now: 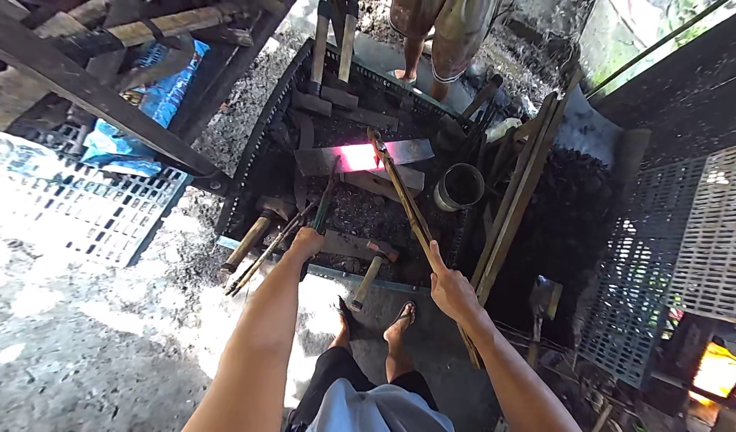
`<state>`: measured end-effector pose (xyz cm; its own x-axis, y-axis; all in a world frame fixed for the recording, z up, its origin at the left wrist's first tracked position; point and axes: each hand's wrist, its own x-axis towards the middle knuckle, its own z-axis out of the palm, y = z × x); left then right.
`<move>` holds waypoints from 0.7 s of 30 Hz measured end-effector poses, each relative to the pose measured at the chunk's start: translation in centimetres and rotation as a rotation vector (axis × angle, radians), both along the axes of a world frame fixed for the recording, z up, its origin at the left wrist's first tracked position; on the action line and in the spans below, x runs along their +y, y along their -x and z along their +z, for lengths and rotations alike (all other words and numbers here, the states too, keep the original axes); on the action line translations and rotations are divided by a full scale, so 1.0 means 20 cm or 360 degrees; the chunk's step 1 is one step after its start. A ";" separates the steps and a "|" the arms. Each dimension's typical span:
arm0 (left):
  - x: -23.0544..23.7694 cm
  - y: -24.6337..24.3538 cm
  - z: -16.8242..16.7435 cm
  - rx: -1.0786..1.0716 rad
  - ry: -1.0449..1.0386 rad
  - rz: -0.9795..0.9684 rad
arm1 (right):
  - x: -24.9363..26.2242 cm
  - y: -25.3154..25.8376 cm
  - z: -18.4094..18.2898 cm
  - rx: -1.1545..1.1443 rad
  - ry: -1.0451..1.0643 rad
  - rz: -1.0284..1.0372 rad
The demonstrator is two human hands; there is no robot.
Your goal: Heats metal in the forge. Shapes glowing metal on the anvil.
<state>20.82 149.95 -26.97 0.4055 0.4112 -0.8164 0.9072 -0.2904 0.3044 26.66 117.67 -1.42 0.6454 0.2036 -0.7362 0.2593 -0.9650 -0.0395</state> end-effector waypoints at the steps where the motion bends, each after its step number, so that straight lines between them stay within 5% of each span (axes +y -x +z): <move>1: 0.00 0.00 0.00 0.0006 -0.0003 0.0000 | 0.00 0.00 0.00 0.0001 -0.0001 0.0002; 16: 0.01 -0.03 0.16 -0.0067 0.0055 0.0036 | -0.08 -0.02 -0.10 -0.0158 -0.0179 -0.0166; 21: -0.24 -0.08 0.37 -0.0239 0.0458 0.0386 | -0.32 0.32 0.08 -0.0334 -0.0282 -0.0477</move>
